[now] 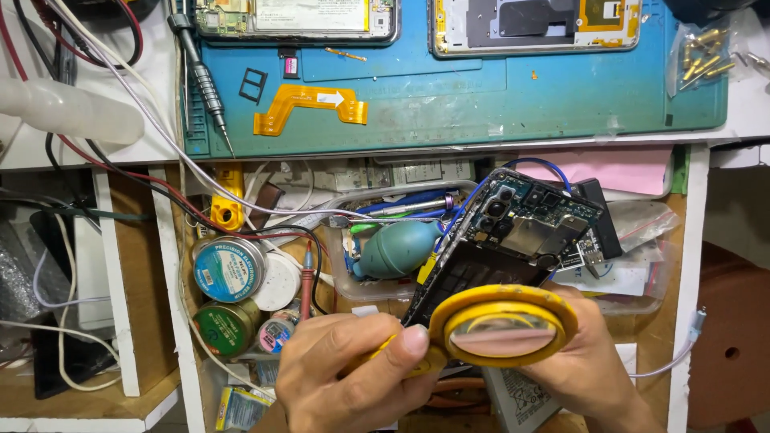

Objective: Inspecting a small electronic component using a magnifying glass and a probe tool at a repair bench.

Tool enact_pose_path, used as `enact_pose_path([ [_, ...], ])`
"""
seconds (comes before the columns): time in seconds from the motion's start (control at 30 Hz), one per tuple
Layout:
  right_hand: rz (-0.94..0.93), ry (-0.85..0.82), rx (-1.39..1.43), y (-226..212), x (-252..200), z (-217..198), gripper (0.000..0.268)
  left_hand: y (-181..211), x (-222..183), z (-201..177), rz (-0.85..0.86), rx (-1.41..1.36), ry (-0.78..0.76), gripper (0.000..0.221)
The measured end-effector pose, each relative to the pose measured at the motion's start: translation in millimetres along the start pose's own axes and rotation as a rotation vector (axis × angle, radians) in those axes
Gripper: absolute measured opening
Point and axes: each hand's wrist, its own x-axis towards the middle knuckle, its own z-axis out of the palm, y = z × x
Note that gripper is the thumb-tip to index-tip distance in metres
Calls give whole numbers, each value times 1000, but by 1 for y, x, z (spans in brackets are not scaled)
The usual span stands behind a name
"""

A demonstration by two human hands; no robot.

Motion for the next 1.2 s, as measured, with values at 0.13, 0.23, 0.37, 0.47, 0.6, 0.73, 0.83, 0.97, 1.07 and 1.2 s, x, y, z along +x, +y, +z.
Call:
enact_pose_path([
  [0.13, 57, -28, 74, 1, -5, -1, 28, -1, 7, 7, -6, 34, 54, 43],
  [0.23, -12, -63, -69, -11, 2, 3, 25, -1, 8, 9, -19, 33, 86, 40],
  [0.37, -14, -56, -42, -10, 0, 3, 26, 0, 8, 6, -16, 33, 60, 42],
  [0.47, 6, -46, 17, -6, -4, 2, 25, -1, 7, 6, 0, 38, 68, 42],
  [0.6, 0, -33, 30, -6, -6, 0, 24, -3, 6, 2, 29, 32, 40, 43],
  [0.73, 5, -44, 72, -4, -9, -2, 25, -3, 1, 1, 34, 45, 39, 47],
  [0.83, -20, -55, 10, -1, -11, -6, 26, -2, -2, -1, 30, 36, 8, 49],
  [0.97, -1, -78, 3, -2, -13, -7, 28, 1, -1, -4, -7, 6, -17, 54],
  [1.07, -12, -98, -20, -8, -11, -6, 28, 0, -2, -2, -1, 23, -6, 53],
  [1.2, 0, -118, -58, -13, -11, -7, 23, -3, -3, 0, 46, 41, 28, 46],
])
